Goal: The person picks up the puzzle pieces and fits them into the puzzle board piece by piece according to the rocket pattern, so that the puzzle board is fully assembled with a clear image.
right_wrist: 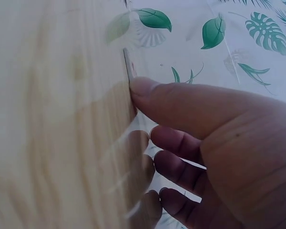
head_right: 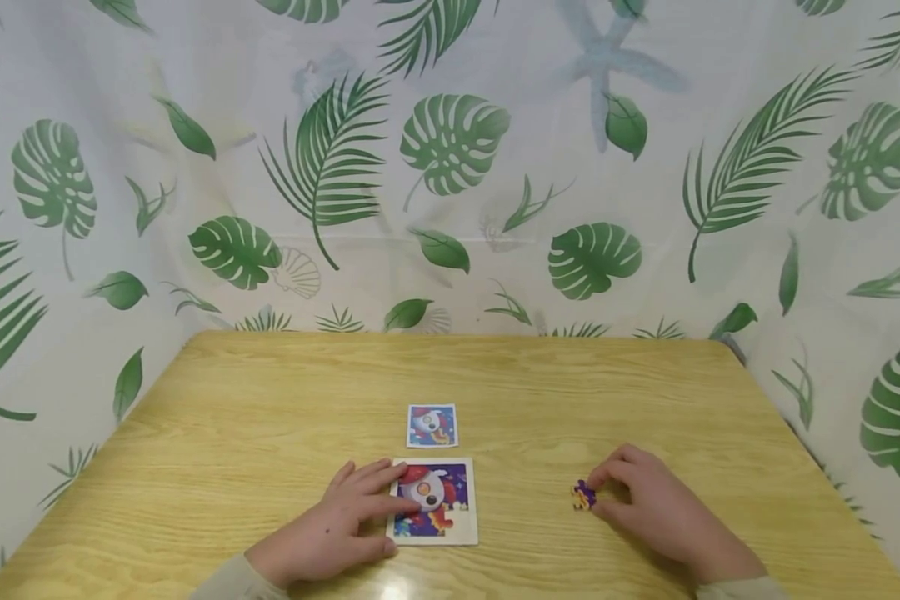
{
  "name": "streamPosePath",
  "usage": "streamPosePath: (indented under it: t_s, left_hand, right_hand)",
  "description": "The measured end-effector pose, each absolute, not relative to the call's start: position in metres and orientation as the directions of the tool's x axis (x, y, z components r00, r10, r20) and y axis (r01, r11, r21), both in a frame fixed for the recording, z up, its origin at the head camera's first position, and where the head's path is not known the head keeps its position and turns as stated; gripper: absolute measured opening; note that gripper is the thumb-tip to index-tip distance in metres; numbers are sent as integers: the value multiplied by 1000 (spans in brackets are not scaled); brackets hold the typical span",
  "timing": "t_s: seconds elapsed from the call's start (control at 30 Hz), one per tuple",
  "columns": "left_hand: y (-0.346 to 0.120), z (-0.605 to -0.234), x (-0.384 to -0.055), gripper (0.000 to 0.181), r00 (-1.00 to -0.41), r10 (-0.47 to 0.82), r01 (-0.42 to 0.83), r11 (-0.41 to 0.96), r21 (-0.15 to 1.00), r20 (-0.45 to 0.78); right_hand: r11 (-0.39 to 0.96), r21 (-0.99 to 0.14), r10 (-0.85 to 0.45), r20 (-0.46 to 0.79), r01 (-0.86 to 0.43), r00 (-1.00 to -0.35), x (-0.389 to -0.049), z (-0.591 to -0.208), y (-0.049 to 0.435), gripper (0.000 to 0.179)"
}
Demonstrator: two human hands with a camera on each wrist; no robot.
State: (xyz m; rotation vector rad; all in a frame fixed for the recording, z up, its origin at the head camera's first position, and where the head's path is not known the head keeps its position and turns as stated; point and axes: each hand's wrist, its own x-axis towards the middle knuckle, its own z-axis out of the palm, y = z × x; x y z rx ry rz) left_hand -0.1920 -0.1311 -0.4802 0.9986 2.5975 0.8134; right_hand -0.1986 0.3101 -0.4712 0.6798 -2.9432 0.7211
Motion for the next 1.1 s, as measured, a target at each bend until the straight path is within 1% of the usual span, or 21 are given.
streamPosePath:
  t_s: [0.17, 0.33, 0.57, 0.7, 0.93, 1.1]
  left_hand:
    - [-131, -479, -192, 47, -739, 673, 533, 616, 580, -35]
    - [-132, -480, -192, 47, -743, 668, 527, 618, 583, -36]
    - [-132, -481, -193, 47, -744, 667, 522, 616, 589, -38]
    - [-132, -481, -192, 47, -743, 669, 526, 616, 587, -36]
    - [-132, -482, -193, 47, -740, 672, 533, 610, 587, -26]
    - [-132, -483, -193, 47, -742, 670, 526, 613, 590, -34]
  right_hand:
    - [824, -402, -384, 121, -399, -915, -199, -472, 307, 15]
    - [838, -406, -364, 83, -365, -928, -197, -471, 303, 14]
    - [834, -413, -366, 83, -367, -927, -196, -469, 302, 14]
    - [813, -438, -382, 97, -384, -919, -195, -472, 303, 14]
    - [718, -536, -440, 146, -444, -886, -197, -473, 298, 11]
    - [678, -557, -475, 167, -480, -864, -198, -473, 285, 12]
